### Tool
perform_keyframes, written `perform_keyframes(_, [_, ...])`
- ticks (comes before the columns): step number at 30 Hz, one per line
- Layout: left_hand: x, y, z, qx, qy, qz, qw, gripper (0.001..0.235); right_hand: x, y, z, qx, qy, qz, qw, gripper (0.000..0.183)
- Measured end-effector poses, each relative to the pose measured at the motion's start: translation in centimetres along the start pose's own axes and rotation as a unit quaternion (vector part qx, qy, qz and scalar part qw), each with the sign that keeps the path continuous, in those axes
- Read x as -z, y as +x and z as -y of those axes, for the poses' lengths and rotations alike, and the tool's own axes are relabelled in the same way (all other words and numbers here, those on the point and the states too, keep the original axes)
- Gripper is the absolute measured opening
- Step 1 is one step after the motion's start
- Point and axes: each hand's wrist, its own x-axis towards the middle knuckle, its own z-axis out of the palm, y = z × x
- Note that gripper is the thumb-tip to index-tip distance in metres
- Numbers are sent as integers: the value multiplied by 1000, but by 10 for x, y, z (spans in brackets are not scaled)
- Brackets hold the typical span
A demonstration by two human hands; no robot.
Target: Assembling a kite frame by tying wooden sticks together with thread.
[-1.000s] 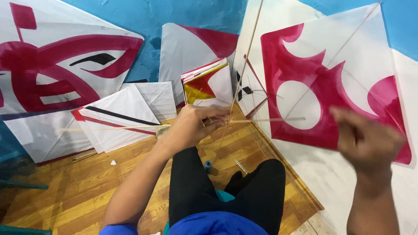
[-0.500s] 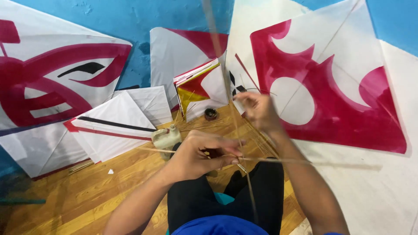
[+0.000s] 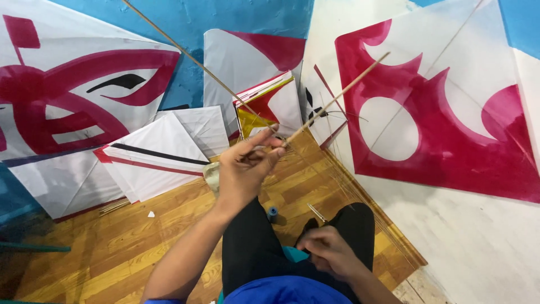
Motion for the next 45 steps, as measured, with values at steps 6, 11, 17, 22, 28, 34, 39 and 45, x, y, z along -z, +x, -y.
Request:
perform_keyframes(6, [9,7,-25,-67,256,46,963,40,3,-95,83,208,-356,-87,907,27])
perform_keyframes(11, [9,2,-53,-70,275,147,947,34,28,-148,117,184,-587,-367,698,11])
perform_keyframes(17, [3,3,-63,-91,212,267,936,36,61,-107,211,395,-639,-325,575,3])
perform_keyframes(22, [-12,3,-64,-55,96,320,941,40,61,-24,246,397,-524,-299,692,18])
perform_keyframes(28, [-46,3,-23,-63,-78,267,958,36,53,70,195,390,-280,-220,849,12])
perform_keyframes(34, [-44,7,-9,-18,-230,190,954,42,30,91,114,127,46,-93,986,12])
perform_keyframes(39, [-34,21,4,-84,-178,86,977,46,24,59,40,92,130,53,986,20])
perform_keyframes(45, [-20,39,-2,-44,-28,26,998,44,21,3,38,119,135,116,977,23])
